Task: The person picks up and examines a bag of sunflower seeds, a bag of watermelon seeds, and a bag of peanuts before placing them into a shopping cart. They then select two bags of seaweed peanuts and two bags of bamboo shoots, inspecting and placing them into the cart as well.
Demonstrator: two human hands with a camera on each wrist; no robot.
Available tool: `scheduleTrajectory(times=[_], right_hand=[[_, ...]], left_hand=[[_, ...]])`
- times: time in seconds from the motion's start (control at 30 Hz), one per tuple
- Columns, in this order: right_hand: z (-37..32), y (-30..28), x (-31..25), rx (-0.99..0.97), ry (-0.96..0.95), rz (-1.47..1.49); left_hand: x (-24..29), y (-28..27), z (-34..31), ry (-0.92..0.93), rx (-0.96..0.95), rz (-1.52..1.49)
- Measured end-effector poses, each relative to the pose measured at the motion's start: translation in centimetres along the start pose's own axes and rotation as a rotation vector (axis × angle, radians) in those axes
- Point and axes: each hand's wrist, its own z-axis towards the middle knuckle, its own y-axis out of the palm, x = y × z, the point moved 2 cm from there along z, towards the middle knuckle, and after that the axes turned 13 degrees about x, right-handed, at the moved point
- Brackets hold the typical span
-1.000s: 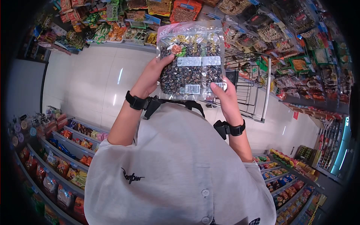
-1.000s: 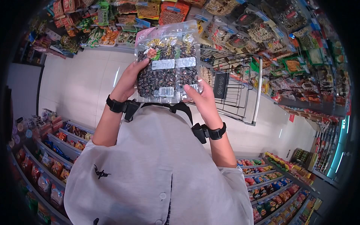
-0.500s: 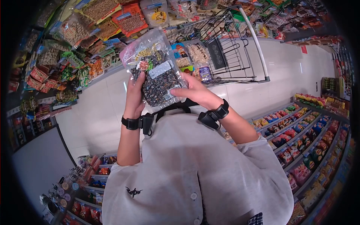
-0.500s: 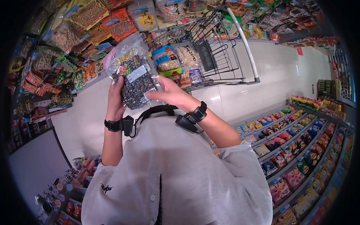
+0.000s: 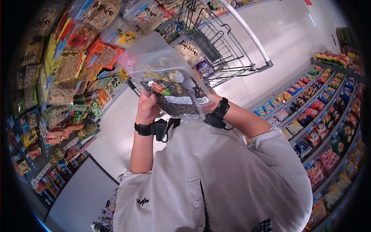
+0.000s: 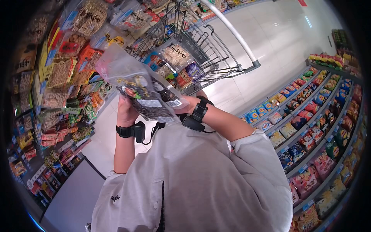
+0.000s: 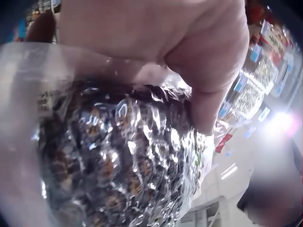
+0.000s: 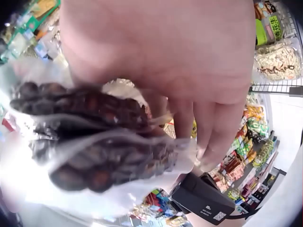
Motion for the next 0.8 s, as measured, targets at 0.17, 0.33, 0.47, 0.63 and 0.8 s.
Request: scheduleTrajectory(times=[0.17,0.33,0.47,0.63,0.8], right_hand=[[0.0,-3.4,-4.9,0.411,0.276,-0.33],[-0.4,-9.0,-9.1,0.33,0.227,-0.246],[0.0,-10.3,-13.0,0.455,-0.016,-0.461],[-0.9,-17.1,-15.9,0.755,-0.05,-0.973],[-3.2,-27.4,-16.8,1.016,0.095,-1.677]], left_hand=[[0.1,2.5,5.5,-0.028,-0.035,0.17],[-1.3,2.5,10.0,-0.116,-0.069,0.482],[-4.9,-0.5,11.5,-0.363,0.439,0.308],[-11.1,-1.8,13.4,-0.484,0.383,-0.277],[-24.5,-7.4,17.7,-0.676,0.474,0.382]])
